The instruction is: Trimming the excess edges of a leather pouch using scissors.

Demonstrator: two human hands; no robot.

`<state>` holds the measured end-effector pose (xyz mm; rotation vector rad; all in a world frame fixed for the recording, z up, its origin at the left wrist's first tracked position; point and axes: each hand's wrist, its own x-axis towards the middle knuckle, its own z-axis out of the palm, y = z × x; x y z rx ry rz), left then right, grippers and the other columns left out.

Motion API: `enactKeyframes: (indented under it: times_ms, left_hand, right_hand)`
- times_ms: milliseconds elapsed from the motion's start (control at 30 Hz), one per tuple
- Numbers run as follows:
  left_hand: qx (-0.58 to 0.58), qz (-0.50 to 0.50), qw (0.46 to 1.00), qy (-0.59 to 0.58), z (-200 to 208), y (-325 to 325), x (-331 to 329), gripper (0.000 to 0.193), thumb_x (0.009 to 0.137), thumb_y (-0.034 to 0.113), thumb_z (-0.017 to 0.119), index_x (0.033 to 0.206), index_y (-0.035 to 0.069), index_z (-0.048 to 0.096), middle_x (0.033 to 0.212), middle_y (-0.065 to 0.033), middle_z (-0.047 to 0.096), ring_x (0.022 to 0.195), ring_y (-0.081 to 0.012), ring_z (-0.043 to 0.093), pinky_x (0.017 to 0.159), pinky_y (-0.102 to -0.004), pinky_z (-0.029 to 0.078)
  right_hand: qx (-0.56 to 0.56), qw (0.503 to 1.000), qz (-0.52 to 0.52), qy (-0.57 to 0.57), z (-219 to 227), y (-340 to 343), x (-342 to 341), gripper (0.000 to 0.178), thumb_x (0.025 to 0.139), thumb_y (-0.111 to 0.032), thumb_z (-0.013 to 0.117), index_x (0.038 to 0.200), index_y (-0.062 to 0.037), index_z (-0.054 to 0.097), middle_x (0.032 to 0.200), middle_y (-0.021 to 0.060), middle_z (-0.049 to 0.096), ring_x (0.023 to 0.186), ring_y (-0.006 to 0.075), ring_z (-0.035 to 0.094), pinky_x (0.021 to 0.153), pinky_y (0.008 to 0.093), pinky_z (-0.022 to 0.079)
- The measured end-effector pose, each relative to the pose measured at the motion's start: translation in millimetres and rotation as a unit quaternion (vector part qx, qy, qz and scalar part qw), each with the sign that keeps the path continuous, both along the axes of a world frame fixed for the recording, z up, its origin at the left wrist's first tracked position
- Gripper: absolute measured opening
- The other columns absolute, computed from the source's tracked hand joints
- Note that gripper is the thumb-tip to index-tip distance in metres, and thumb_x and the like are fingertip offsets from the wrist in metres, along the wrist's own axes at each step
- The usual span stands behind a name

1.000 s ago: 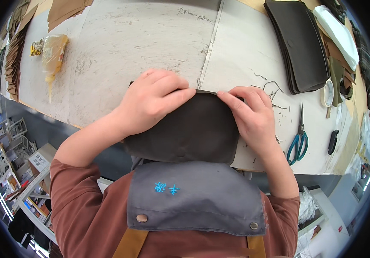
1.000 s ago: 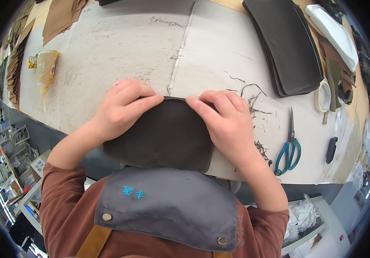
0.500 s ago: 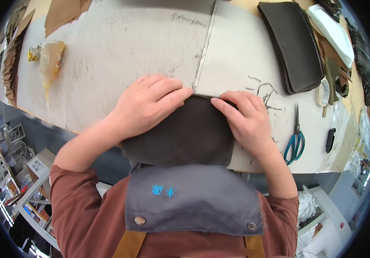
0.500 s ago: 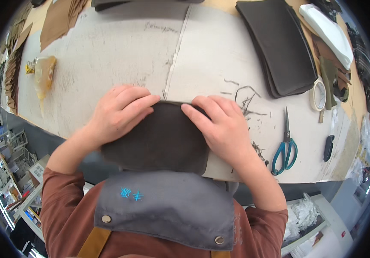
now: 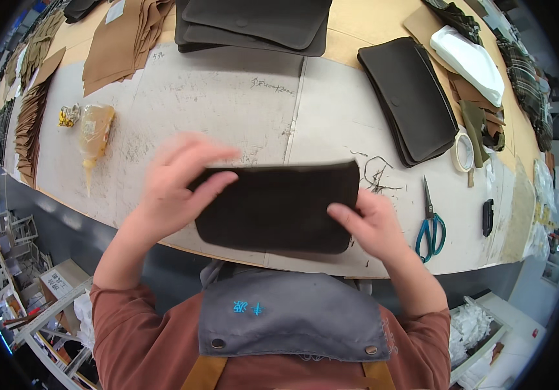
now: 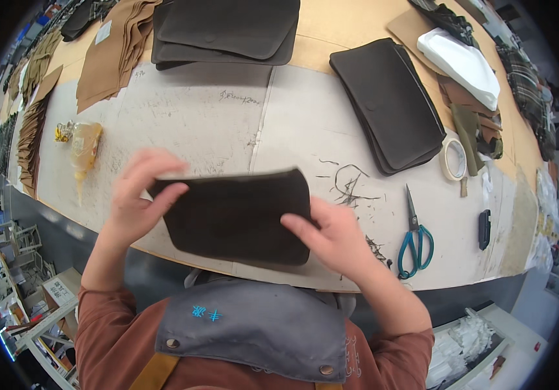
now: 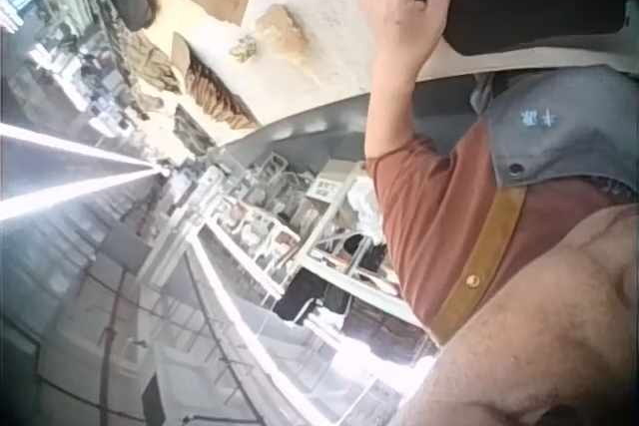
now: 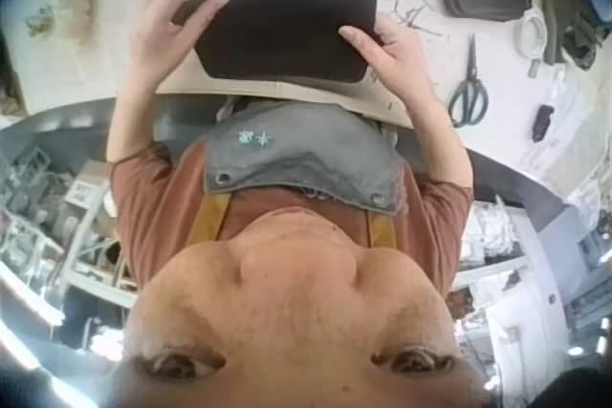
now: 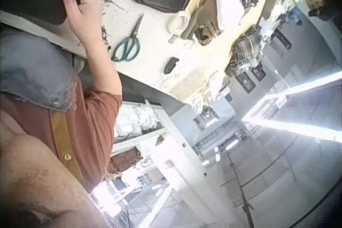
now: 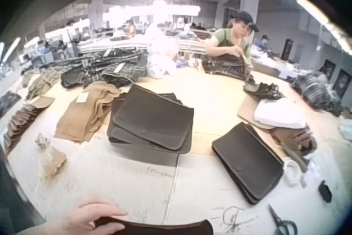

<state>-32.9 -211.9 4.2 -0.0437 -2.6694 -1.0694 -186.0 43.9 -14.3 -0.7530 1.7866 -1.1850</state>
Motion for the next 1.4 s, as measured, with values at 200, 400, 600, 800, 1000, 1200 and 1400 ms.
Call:
enactKeyframes:
  times_ms: [200,400,600,800,1000,1200,1400]
  left_hand:
    - [-0.042,0.209,0.952,0.222,2,-10,13,0.034,0.077,-0.006,0.062,0.11,-0.001,0.056,0.117,-0.0146,0.053,0.111,-0.0261,0.052,0.097,-0.0348,0.039]
    - [-0.105,0.114,0.987,0.032,-16,5,-2,0.032,0.078,-0.002,0.061,0.11,0.004,0.059,0.11,-0.0111,0.058,0.106,-0.0255,0.055,0.093,-0.0351,0.041]
    - [-0.093,0.025,0.993,-0.068,-33,22,-25,0.026,0.079,0.006,0.062,0.105,0.006,0.059,0.103,-0.008,0.058,0.097,-0.0271,0.056,0.082,-0.036,0.045]
    - [-0.192,-0.054,0.98,-0.027,-51,36,-43,0.017,0.077,0.004,0.06,0.094,0.006,0.057,0.092,-0.0067,0.057,0.086,-0.0253,0.056,0.073,-0.0349,0.046]
    - [-0.331,-0.119,0.935,-0.05,-49,34,-57,0.014,0.072,0.004,0.061,0.081,0.007,0.051,0.079,-0.0039,0.054,0.075,-0.0234,0.056,0.068,-0.0351,0.046]
    - [-0.284,-0.064,0.957,-0.012,-40,58,-43,0.038,0.081,0.016,0.059,0.117,0.005,0.051,0.119,-0.0105,0.053,0.115,-0.0274,0.049,0.094,-0.0374,0.041]
    - [-0.252,0.032,0.947,-0.196,-52,119,2,0.087,0.082,0.047,0.058,0.142,-0.003,0.019,0.149,-0.0209,0.016,0.139,-0.0362,0.014,0.111,-0.0479,0.012]
  right_hand:
    - [-0.141,0.981,-0.115,0.073,23,-84,-69,0.037,0.086,-0.032,0.062,0.103,0.001,0.061,0.08,0.0031,0.062,0.074,0.0092,0.056,0.07,0.0248,0.045]
    - [-0.105,0.976,-0.145,0.127,10,-120,-114,0.042,0.088,-0.036,0.059,0.11,-0.0004,0.058,0.089,0.005,0.06,0.072,0.0104,0.054,0.069,0.024,0.044]
    - [-0.036,0.957,0.001,0.289,6,-56,-62,0.024,0.085,-0.018,0.061,0.104,-0.0043,0.06,0.08,0.0054,0.061,0.066,0.0121,0.054,0.062,0.0259,0.045]
    - [-0.004,0.961,0.01,0.277,-3,27,-18,0.016,0.084,-0.012,0.062,0.096,-0.0017,0.063,0.078,0.0076,0.062,0.064,0.0146,0.057,0.06,0.0256,0.046]
    - [-0.002,0.968,-0.118,0.221,-17,71,11,0.011,0.082,-0.008,0.064,0.09,-0.0011,0.065,0.078,0.01,0.064,0.063,0.0166,0.059,0.058,0.0243,0.047]
    - [-0.037,0.926,-0.099,0.362,-25,91,18,0.008,0.079,-0.007,0.066,0.087,-0.0039,0.066,0.076,0.0084,0.064,0.064,0.0209,0.061,0.06,0.0284,0.048]
    - [-0.093,0.907,-0.098,0.398,-40,100,19,0.008,0.078,-0.008,0.067,0.086,-0.005,0.065,0.072,0.0057,0.064,0.061,0.0212,0.06,0.058,0.0298,0.046]
